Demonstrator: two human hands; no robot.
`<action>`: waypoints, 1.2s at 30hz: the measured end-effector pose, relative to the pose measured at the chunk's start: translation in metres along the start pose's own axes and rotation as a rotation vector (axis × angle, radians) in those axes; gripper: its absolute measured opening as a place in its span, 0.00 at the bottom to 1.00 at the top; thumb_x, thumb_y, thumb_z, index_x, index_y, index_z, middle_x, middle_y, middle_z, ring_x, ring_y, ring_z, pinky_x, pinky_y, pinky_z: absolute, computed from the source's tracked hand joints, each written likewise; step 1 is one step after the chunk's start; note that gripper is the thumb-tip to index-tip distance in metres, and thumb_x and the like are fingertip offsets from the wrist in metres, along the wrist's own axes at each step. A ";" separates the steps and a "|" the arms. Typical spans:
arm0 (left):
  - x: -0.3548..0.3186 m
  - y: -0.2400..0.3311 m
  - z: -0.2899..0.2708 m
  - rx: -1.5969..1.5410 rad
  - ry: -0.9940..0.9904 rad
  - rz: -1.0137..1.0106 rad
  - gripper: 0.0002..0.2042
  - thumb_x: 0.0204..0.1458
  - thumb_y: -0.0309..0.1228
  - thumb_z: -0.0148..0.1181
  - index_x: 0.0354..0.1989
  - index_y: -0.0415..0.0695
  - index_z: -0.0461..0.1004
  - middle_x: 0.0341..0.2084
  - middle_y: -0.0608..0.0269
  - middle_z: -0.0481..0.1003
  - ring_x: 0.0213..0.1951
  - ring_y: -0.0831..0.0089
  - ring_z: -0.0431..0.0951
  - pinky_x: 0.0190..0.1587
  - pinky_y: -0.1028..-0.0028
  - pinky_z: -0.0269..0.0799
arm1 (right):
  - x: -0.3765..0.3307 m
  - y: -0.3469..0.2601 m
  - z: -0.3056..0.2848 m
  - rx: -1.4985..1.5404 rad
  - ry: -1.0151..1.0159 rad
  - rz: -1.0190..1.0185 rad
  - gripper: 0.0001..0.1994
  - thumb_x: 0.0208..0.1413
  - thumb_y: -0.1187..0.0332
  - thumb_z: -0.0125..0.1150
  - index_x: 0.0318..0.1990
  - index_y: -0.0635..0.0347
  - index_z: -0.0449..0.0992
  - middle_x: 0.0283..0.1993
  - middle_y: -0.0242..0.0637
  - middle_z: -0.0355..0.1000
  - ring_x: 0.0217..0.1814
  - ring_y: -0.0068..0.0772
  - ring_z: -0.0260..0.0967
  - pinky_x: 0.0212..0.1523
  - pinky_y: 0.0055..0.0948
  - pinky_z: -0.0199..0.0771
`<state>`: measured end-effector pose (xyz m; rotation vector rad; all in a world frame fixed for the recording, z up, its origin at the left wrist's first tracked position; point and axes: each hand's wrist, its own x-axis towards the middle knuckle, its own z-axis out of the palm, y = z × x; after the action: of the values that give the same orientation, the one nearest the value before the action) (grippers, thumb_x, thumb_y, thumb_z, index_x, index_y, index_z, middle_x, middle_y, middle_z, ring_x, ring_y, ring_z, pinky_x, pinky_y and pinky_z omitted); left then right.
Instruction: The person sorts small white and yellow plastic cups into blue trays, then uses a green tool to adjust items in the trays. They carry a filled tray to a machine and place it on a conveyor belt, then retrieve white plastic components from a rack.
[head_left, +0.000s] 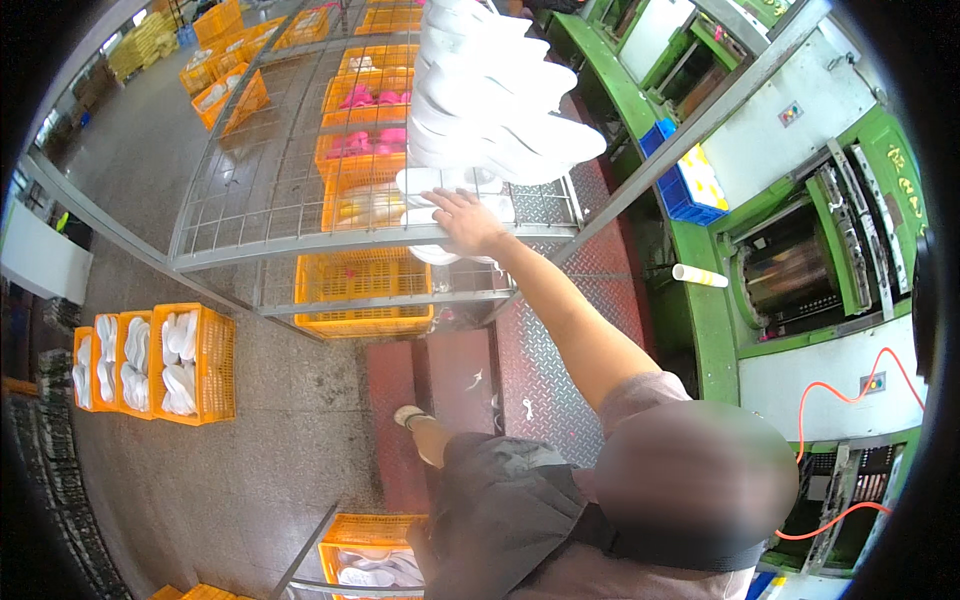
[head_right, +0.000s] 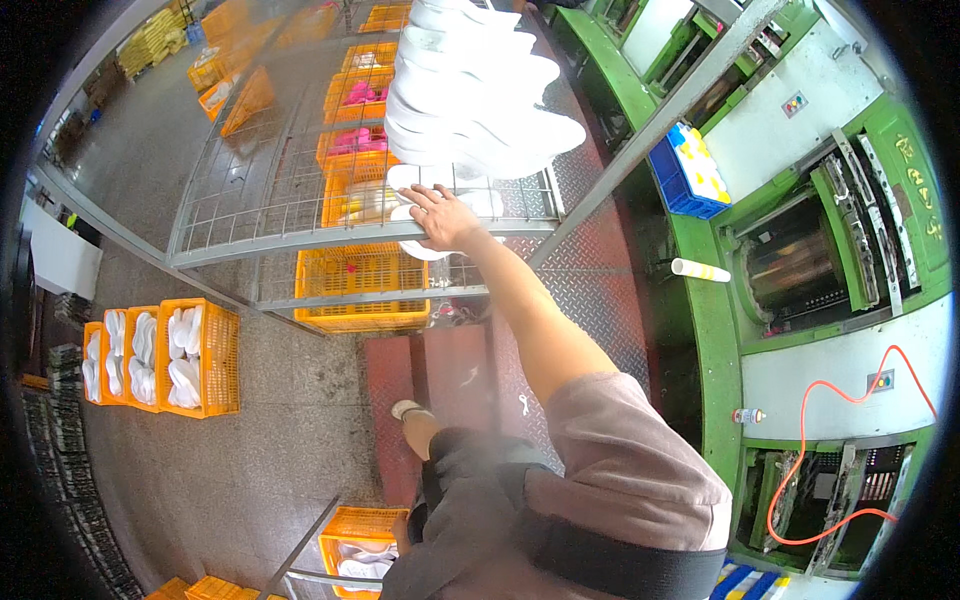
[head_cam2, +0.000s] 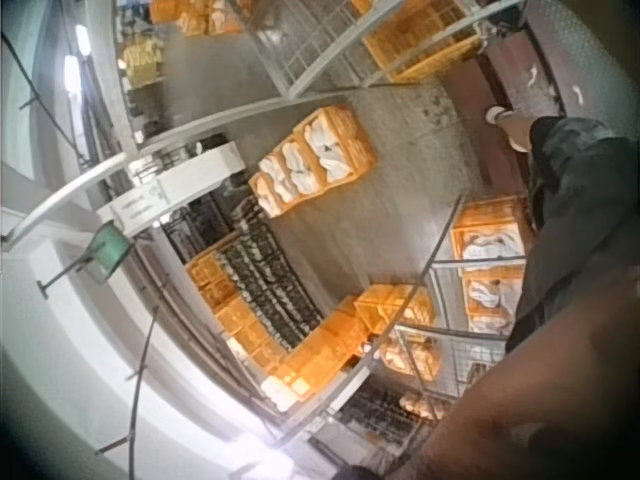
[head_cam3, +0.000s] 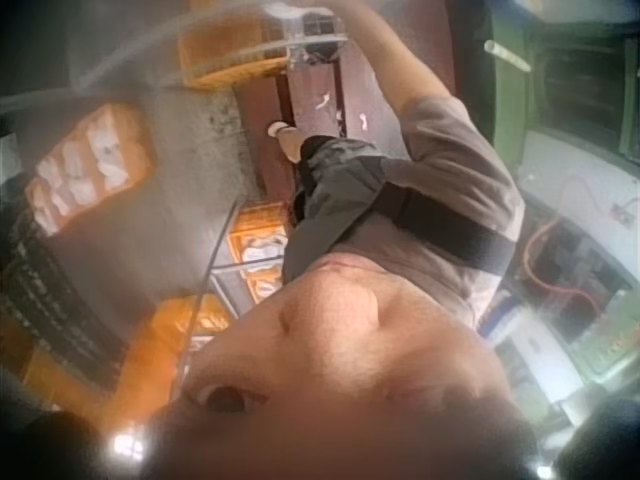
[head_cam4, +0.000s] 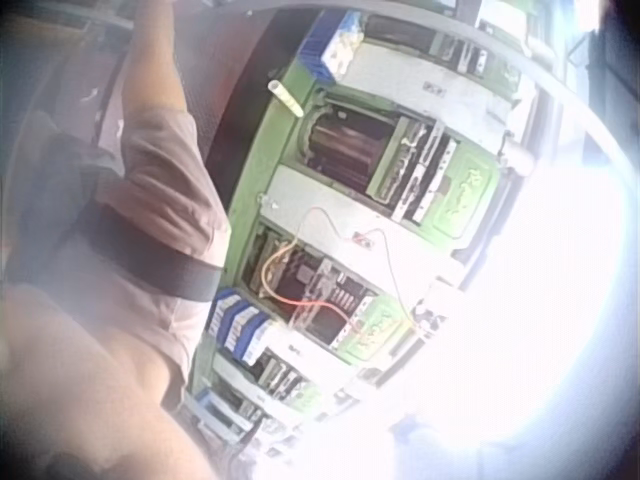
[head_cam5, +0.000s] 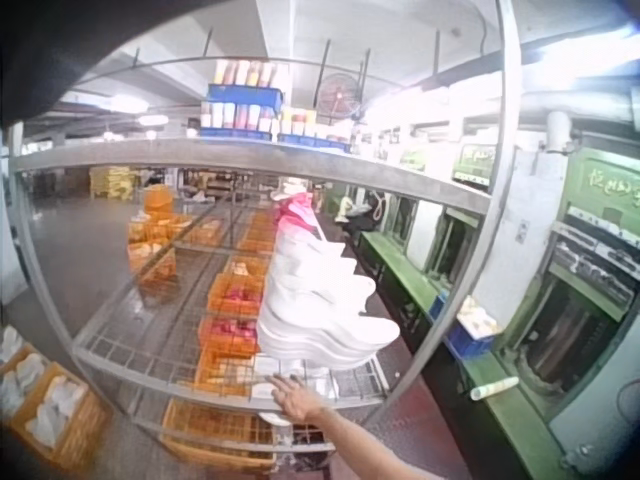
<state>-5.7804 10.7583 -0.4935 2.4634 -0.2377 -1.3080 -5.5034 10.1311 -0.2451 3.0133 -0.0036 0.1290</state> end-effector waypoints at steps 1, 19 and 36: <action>0.003 -0.004 0.000 0.028 0.029 0.021 0.18 0.61 0.44 0.55 0.53 0.46 0.69 0.37 0.62 0.76 0.39 0.67 0.78 0.37 0.71 0.77 | 0.000 0.000 0.000 -0.008 -0.006 0.004 0.26 0.49 0.55 0.65 0.51 0.61 0.69 0.75 0.36 0.46 0.76 0.37 0.43 0.72 0.47 0.49; 0.049 0.008 -0.023 -1.414 0.174 -0.347 0.17 0.60 0.39 0.49 0.53 0.41 0.66 0.43 0.53 0.74 0.43 0.57 0.76 0.44 0.60 0.75 | -0.002 0.002 0.003 0.090 0.100 -0.019 0.20 0.46 0.61 0.63 0.43 0.64 0.71 0.73 0.40 0.49 0.75 0.43 0.45 0.71 0.51 0.49; 0.017 -0.068 -0.048 -1.404 0.543 -0.443 0.12 0.58 0.34 0.53 0.39 0.35 0.76 0.25 0.60 0.75 0.27 0.71 0.76 0.29 0.74 0.72 | 0.004 -0.005 0.006 0.045 0.108 0.017 0.25 0.38 0.66 0.72 0.46 0.60 0.70 0.74 0.36 0.50 0.74 0.45 0.47 0.69 0.45 0.54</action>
<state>-5.7322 10.8268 -0.5067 1.4746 1.0361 -0.4664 -5.4986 10.1357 -0.2511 3.0468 -0.0166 0.2976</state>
